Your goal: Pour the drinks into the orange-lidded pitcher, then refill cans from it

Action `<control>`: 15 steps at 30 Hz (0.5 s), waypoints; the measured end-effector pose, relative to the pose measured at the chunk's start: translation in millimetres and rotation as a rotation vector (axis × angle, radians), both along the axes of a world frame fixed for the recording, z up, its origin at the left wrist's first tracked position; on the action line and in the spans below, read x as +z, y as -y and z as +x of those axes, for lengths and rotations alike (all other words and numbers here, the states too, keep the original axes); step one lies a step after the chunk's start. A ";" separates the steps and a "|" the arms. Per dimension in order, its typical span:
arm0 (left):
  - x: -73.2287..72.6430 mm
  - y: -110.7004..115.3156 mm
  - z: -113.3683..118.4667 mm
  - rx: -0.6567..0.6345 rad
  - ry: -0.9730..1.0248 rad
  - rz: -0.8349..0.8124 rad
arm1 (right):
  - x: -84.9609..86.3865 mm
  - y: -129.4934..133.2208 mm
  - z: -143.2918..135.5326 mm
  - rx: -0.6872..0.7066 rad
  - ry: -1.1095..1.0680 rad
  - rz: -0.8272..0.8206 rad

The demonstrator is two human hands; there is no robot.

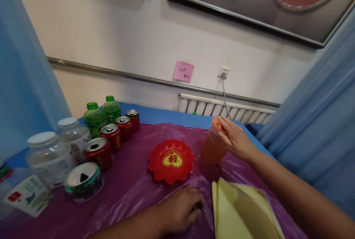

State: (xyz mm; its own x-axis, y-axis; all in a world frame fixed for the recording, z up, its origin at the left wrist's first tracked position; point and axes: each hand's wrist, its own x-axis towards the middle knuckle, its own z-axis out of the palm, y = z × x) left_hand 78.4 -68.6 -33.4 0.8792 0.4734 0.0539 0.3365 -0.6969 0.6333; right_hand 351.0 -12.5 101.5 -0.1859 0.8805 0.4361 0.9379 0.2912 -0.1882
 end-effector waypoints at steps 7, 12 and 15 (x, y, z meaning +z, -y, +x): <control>13.0 12.6 5.0 -0.015 -0.125 0.093 | -71.6 106.0 -40.9 0.103 -0.280 0.086; 20.2 23.1 8.1 -0.021 -0.197 0.138 | -138.0 152.0 -60.3 0.117 -0.297 -0.335; 25.7 32.4 7.9 -0.005 -0.247 0.188 | -153.2 153.2 -55.7 0.109 -0.277 -0.304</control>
